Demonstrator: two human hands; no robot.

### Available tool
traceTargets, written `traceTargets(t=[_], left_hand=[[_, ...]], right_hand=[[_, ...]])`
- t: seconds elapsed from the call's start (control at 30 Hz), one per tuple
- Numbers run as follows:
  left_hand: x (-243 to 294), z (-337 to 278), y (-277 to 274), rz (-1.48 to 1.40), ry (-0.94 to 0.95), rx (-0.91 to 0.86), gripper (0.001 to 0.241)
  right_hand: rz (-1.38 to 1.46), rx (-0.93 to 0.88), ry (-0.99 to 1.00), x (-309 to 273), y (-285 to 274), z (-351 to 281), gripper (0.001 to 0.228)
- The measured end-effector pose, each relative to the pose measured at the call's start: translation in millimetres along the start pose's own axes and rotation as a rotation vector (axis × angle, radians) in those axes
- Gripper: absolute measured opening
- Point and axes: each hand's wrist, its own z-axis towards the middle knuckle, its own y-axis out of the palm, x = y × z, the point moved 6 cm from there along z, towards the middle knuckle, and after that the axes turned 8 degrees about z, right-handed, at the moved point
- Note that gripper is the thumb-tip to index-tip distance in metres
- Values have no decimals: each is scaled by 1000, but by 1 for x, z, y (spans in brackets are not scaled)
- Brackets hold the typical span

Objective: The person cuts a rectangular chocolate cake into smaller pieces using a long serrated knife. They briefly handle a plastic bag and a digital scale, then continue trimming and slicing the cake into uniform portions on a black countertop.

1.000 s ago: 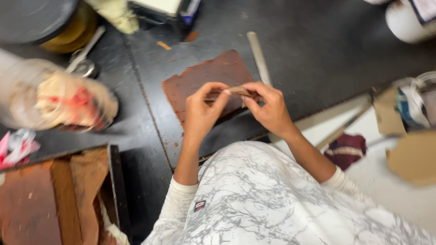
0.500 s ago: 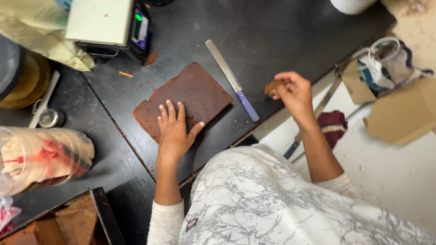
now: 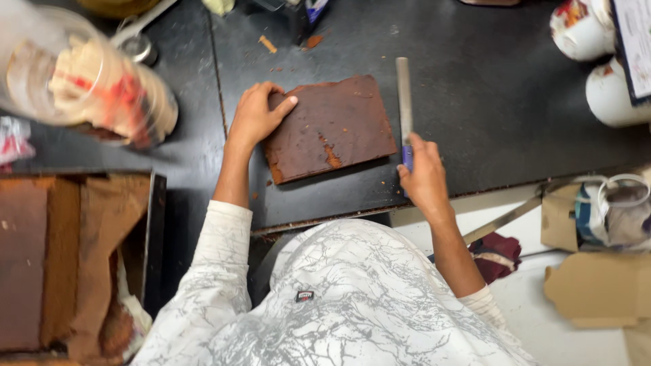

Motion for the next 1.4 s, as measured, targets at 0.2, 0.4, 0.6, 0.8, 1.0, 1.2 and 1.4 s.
traceTargets(t=[0.2, 0.4, 0.6, 0.8, 1.0, 1.2, 1.4], left_hand=[[-40, -31, 8, -273, -69, 17, 48], [-46, -60, 2, -226, -20, 289, 49], [-54, -87, 28, -404, -421, 276, 65], [-44, -68, 16, -230, -404, 267, 61], [-24, -45, -12, 5, -139, 387, 59], [14, -18, 11, 26, 95, 209, 34], [16, -11, 14, -44, 117, 312, 31]], right_hand=[[751, 35, 350, 55, -13, 17, 53], [699, 148, 198, 57, -24, -7, 37], [362, 77, 105, 27, -13, -22, 40], [494, -30, 3, -47, -5, -42, 47], [113, -109, -176, -104, 18, -60, 50], [129, -194, -183, -125, 43, -70, 54], [126, -230, -164, -140, 48, -71, 52]])
